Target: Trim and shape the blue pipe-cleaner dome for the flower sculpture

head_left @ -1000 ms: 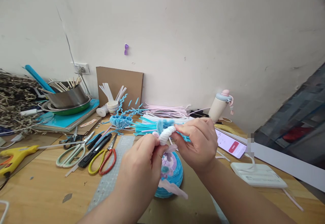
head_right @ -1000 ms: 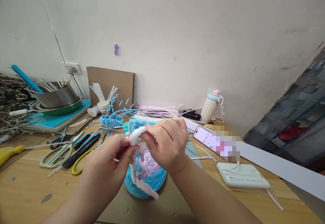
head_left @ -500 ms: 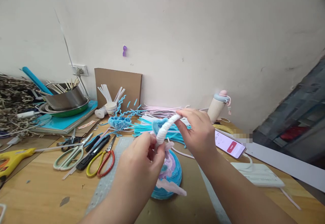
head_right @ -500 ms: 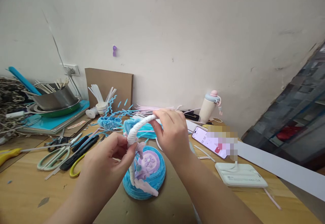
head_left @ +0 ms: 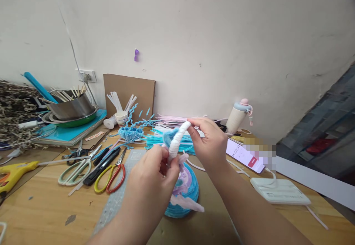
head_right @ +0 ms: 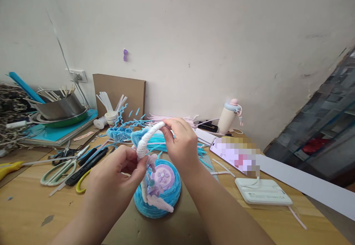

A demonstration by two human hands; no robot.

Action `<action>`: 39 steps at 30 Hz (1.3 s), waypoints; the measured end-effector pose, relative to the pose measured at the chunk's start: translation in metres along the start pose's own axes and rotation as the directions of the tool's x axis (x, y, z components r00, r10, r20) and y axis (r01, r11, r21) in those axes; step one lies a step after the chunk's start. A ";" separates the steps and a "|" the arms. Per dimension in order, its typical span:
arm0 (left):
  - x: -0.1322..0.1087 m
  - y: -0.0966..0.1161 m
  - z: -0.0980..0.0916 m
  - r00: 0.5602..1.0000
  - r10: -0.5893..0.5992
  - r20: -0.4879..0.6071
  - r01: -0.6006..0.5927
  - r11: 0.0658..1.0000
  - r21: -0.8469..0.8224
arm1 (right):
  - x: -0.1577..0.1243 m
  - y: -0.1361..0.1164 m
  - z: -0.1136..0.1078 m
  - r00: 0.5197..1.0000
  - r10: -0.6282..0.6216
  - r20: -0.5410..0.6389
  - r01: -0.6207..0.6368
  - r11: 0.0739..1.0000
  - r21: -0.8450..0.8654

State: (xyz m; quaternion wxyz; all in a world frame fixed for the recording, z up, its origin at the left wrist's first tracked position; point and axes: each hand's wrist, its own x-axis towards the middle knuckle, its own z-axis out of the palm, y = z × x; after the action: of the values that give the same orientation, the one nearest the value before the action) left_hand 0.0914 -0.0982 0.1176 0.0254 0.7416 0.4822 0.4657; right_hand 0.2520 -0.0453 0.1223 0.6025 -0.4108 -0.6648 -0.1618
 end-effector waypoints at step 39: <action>0.045 -0.055 -0.015 0.937 -0.167 0.306 0.295 0.848 -0.441 | -0.019 0.037 0.002 0.396 0.522 0.756 -0.877 0.460 0.142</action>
State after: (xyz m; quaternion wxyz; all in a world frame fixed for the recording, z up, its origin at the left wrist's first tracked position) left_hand 0.0474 -0.0417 0.1296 0.3267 0.7017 0.4305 0.4642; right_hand 0.2770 -0.0276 0.0936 0.4429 -0.5073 -0.5836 0.4537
